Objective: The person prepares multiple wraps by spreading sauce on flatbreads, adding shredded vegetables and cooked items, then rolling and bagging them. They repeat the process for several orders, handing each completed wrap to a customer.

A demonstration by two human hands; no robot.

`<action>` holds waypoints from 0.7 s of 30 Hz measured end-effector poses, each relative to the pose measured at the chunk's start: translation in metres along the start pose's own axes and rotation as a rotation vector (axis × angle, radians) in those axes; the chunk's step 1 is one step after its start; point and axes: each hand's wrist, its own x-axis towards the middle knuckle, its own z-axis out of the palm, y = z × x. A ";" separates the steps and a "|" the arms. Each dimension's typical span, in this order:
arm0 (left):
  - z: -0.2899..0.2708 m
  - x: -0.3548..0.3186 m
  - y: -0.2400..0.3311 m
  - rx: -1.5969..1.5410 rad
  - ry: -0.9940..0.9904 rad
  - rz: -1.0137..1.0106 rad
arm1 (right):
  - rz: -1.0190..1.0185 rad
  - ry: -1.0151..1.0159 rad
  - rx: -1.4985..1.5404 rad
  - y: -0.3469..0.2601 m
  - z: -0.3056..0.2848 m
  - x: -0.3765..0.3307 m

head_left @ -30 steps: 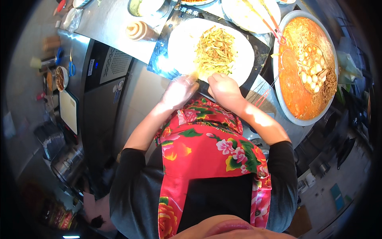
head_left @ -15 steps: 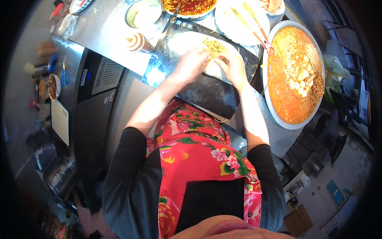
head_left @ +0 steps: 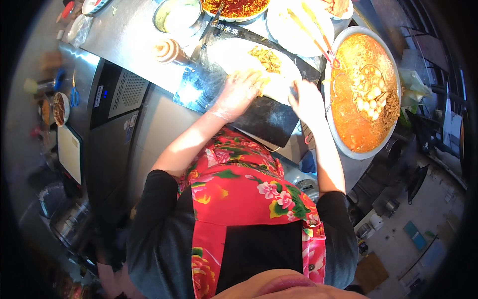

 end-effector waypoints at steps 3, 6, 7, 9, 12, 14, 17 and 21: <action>0.000 0.001 0.000 0.020 -0.017 0.013 | -0.092 -0.364 -0.146 0.021 -0.005 -0.006; -0.001 0.000 -0.001 0.099 0.037 0.015 | 0.089 0.004 0.051 0.053 0.015 0.017; -0.001 0.000 -0.001 0.116 0.045 0.015 | 0.084 0.066 0.029 0.064 0.025 0.033; -0.002 0.002 0.000 0.135 0.033 0.018 | 0.076 -0.232 -0.090 0.074 0.033 0.053; -0.001 0.004 0.005 0.141 0.012 0.000 | -0.091 -0.426 0.036 0.060 0.008 0.088; -0.001 0.003 0.012 0.150 0.028 -0.006 | 0.062 -0.649 0.383 0.029 -0.022 0.120; -0.003 0.000 0.022 0.302 0.053 -0.009 | -0.283 -0.856 0.228 -0.043 -0.018 0.161; -0.002 -0.008 0.034 0.373 -0.102 -0.085 | -0.535 -1.107 -0.264 -0.112 0.054 0.178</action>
